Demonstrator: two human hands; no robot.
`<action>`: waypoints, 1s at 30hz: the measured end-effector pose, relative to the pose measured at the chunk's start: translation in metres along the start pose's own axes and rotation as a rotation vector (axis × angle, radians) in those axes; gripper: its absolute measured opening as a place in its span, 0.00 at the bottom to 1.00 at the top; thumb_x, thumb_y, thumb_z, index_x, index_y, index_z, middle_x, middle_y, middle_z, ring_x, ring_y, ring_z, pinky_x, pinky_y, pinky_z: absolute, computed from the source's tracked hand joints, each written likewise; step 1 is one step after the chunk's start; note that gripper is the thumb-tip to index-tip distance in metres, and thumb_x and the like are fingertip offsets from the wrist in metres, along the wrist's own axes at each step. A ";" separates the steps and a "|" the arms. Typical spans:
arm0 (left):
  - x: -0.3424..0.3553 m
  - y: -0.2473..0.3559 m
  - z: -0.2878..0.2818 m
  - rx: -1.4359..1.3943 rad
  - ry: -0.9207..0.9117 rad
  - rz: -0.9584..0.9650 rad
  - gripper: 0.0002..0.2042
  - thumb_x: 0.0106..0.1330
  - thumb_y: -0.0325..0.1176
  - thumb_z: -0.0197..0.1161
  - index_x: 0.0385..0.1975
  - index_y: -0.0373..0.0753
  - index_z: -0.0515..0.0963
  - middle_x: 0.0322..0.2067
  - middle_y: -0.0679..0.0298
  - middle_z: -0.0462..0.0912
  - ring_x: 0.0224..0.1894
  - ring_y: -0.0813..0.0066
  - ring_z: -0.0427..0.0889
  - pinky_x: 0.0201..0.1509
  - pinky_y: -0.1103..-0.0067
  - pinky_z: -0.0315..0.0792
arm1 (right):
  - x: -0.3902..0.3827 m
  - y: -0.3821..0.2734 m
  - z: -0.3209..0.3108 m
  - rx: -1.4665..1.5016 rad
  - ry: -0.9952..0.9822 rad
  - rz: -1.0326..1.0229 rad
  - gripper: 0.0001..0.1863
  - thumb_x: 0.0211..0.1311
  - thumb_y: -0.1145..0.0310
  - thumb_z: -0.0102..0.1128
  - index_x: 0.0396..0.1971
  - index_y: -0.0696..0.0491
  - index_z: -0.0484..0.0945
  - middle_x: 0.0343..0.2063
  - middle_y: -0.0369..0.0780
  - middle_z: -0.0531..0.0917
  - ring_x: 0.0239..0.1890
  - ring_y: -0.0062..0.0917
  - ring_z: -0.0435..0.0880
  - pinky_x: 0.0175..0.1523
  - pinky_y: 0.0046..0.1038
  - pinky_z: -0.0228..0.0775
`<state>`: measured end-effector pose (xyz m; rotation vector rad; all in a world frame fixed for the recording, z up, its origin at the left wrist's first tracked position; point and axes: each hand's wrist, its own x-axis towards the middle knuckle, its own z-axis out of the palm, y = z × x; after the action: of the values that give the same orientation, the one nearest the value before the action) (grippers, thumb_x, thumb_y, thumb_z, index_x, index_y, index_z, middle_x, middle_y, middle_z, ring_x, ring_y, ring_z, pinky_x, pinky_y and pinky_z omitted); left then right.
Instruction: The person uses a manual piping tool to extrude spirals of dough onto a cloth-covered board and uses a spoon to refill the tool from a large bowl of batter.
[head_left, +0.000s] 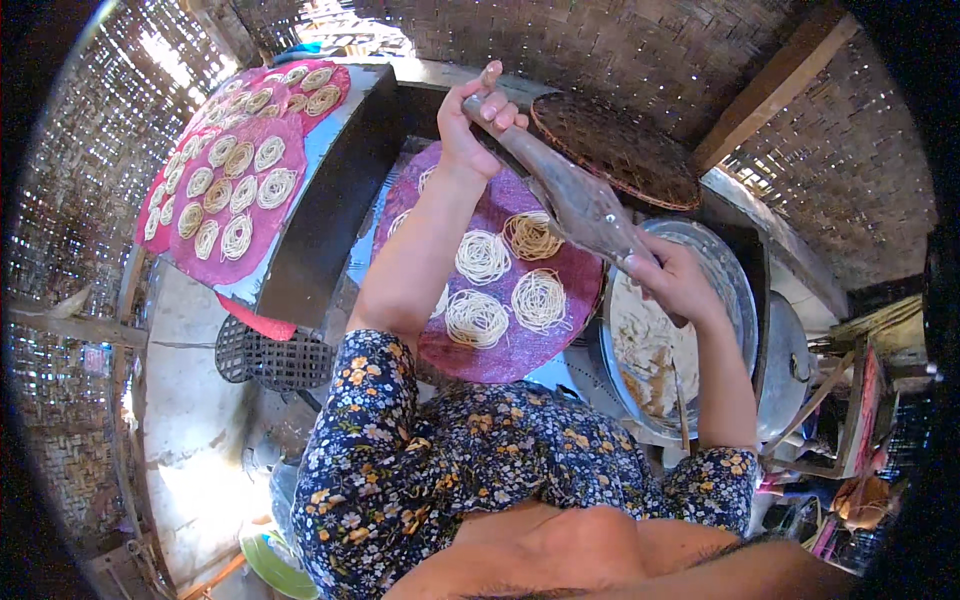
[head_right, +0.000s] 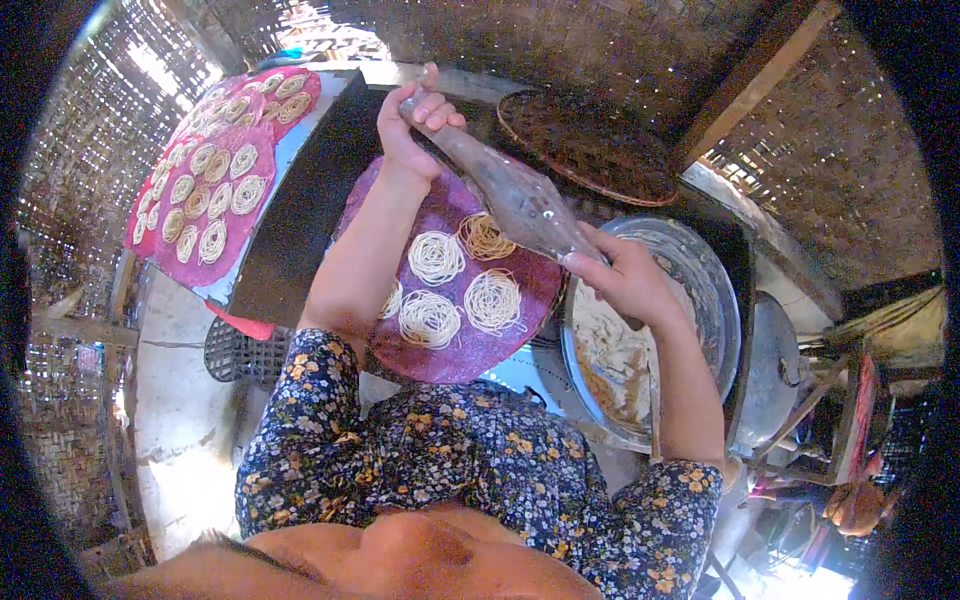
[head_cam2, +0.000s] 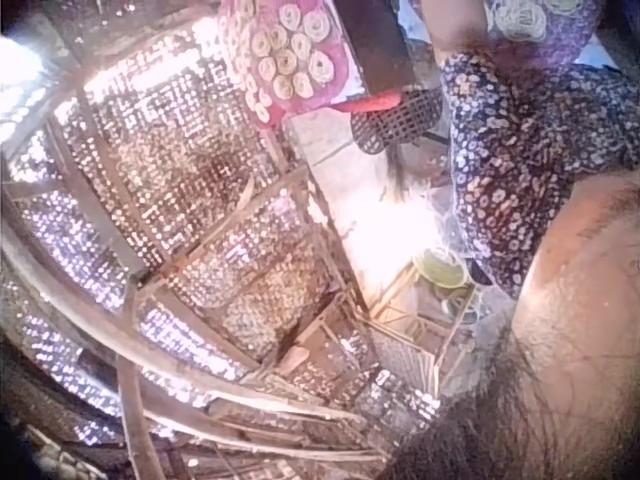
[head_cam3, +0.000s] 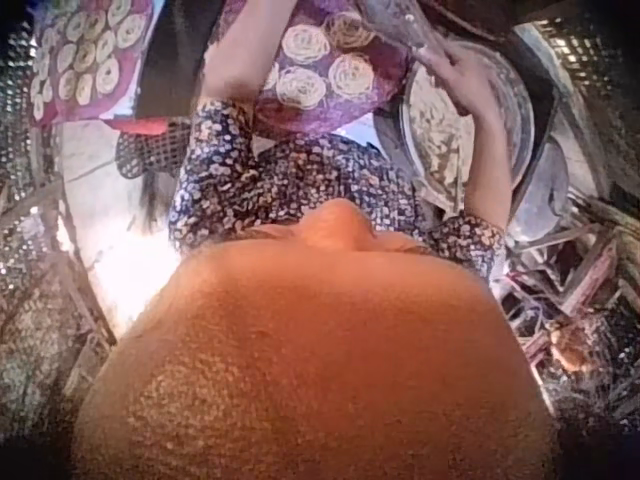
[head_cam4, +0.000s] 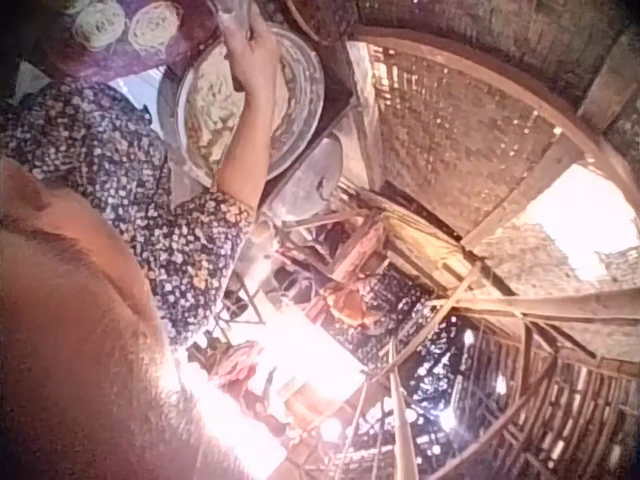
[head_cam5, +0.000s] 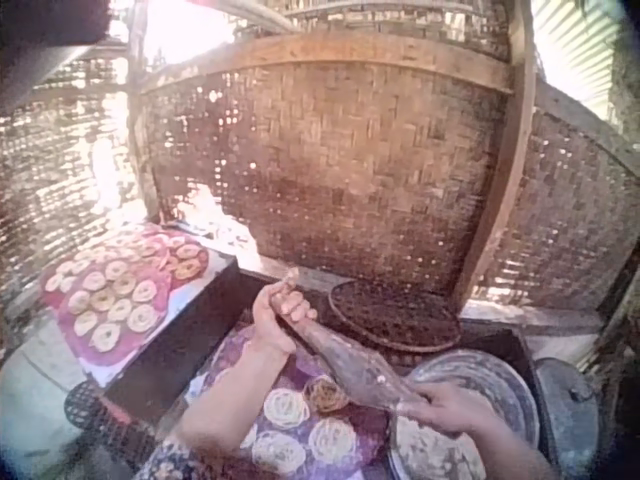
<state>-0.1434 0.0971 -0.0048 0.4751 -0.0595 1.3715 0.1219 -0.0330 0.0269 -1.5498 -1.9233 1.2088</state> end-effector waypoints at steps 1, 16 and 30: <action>0.003 0.000 -0.010 -0.022 0.000 -0.027 0.14 0.56 0.39 0.47 0.39 0.44 0.74 0.10 0.75 0.60 0.14 0.80 0.61 0.32 0.78 0.64 | 0.007 0.012 0.003 -0.003 0.005 -0.003 0.29 0.51 0.53 0.57 0.53 0.49 0.69 0.21 0.36 0.76 0.18 0.15 0.71 0.23 0.20 0.65; -0.017 0.010 -0.002 0.196 -0.095 -0.287 0.26 0.60 0.51 0.47 0.48 0.34 0.67 0.44 0.54 0.75 0.50 0.63 0.70 0.55 0.67 0.63 | 0.001 0.020 0.010 0.333 0.111 -0.062 0.29 0.50 0.53 0.55 0.46 0.60 0.69 0.28 0.38 0.78 0.25 0.21 0.75 0.29 0.23 0.69; -0.149 0.021 -0.007 1.755 0.142 0.590 0.16 0.47 0.31 0.66 0.36 0.33 0.73 0.26 0.63 0.76 0.31 0.71 0.76 0.42 0.72 0.70 | 0.060 0.106 0.038 -0.388 0.430 -0.066 0.23 0.57 0.56 0.50 0.46 0.58 0.72 0.24 0.37 0.75 0.29 0.22 0.76 0.33 0.25 0.69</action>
<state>-0.1960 -0.0359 -0.0514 1.8954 1.3072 1.7460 0.1378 0.0105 -0.0921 -1.7407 -1.9599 0.4325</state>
